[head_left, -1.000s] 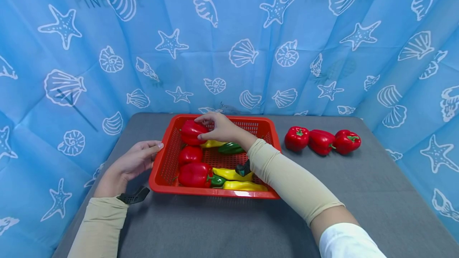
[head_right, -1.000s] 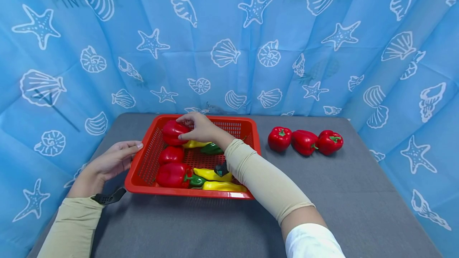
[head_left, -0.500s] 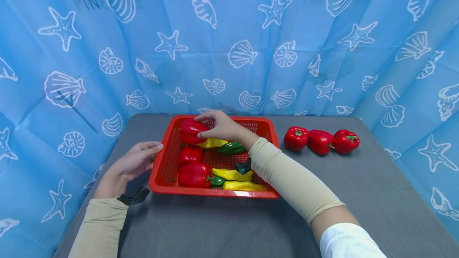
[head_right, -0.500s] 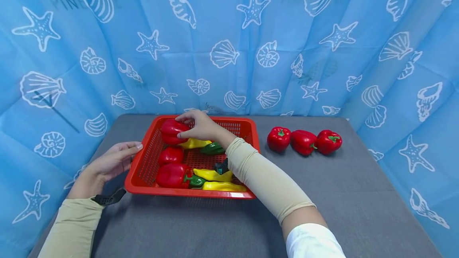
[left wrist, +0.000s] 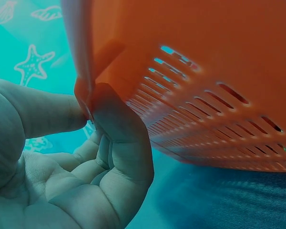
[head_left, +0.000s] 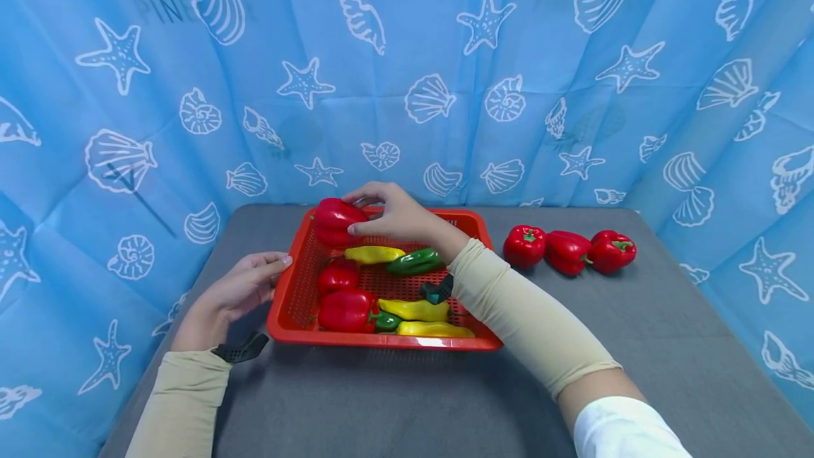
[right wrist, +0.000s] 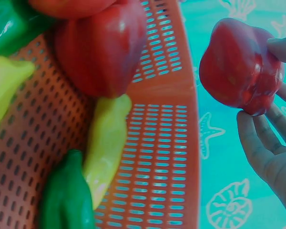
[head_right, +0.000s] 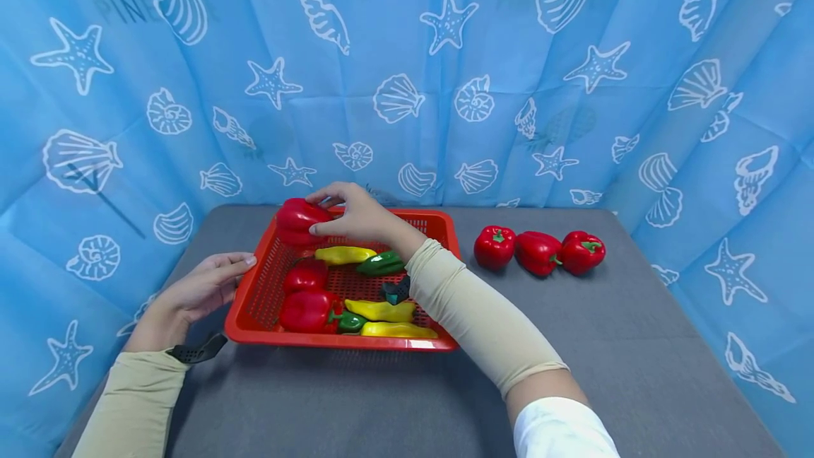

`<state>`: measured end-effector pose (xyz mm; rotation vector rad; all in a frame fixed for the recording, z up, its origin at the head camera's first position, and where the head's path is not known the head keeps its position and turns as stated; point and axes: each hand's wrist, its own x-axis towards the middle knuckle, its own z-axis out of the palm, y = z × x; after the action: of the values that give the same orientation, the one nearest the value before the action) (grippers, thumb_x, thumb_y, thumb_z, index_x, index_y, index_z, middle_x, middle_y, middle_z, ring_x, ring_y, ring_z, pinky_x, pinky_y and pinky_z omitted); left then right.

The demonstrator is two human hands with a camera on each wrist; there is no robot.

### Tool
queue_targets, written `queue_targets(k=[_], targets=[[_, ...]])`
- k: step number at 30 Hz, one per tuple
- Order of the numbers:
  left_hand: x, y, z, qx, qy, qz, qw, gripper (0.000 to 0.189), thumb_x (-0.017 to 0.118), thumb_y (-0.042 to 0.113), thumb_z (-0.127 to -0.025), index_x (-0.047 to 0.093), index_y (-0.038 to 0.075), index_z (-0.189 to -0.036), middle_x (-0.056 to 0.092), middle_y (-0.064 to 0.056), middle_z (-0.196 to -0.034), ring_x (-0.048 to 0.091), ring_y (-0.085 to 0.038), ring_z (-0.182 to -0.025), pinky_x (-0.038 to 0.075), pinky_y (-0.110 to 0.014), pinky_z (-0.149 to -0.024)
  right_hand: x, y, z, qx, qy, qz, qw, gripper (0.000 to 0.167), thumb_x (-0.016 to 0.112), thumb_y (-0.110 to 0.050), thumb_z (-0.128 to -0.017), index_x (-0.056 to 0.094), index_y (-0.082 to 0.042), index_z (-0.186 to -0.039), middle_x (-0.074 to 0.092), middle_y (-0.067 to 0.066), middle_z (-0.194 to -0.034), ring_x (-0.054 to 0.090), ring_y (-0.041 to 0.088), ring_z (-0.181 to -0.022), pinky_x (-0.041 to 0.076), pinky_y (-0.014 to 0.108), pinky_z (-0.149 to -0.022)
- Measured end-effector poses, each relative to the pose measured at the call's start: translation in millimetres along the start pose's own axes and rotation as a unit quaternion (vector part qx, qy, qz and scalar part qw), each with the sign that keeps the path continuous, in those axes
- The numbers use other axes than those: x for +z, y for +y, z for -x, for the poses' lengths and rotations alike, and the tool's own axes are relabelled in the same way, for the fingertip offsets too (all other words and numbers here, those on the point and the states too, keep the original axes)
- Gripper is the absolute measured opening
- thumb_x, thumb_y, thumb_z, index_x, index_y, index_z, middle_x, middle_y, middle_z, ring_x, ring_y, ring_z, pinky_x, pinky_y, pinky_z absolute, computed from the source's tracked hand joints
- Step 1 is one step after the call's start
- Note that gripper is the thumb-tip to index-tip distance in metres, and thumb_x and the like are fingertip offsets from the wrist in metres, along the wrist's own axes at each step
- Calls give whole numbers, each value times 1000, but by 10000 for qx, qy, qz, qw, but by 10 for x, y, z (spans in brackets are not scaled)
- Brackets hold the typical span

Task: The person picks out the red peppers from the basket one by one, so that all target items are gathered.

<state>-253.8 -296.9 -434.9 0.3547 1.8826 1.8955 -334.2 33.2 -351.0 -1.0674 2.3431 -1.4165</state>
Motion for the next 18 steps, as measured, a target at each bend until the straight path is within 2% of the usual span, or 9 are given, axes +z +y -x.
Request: queue_targets(k=[9, 18], targets=[[-13, -16, -1, -19, 24, -20, 10000, 30, 48, 20, -114, 58, -1, -132, 76, -1, -112, 77, -15, -98, 65, -35, -91, -135, -172, 119, -379, 140, -114, 9991, 50, 81, -15, -93, 66, -9, -141, 66, 6, -139, 64, 22, -127, 61, 36, -101], [-12, -17, -11, -119, 154, 27, 9998, 29, 48, 20, -114, 59, -1, -132, 77, -1, -111, 77, -15, -96, 65, -36, -90, -353, -236, 345, -462, 361, -83, 9982, 53, 81, -13, -92, 65, -10, -142, 65, 7, -141, 63, 28, -129, 62, 40, -99]])
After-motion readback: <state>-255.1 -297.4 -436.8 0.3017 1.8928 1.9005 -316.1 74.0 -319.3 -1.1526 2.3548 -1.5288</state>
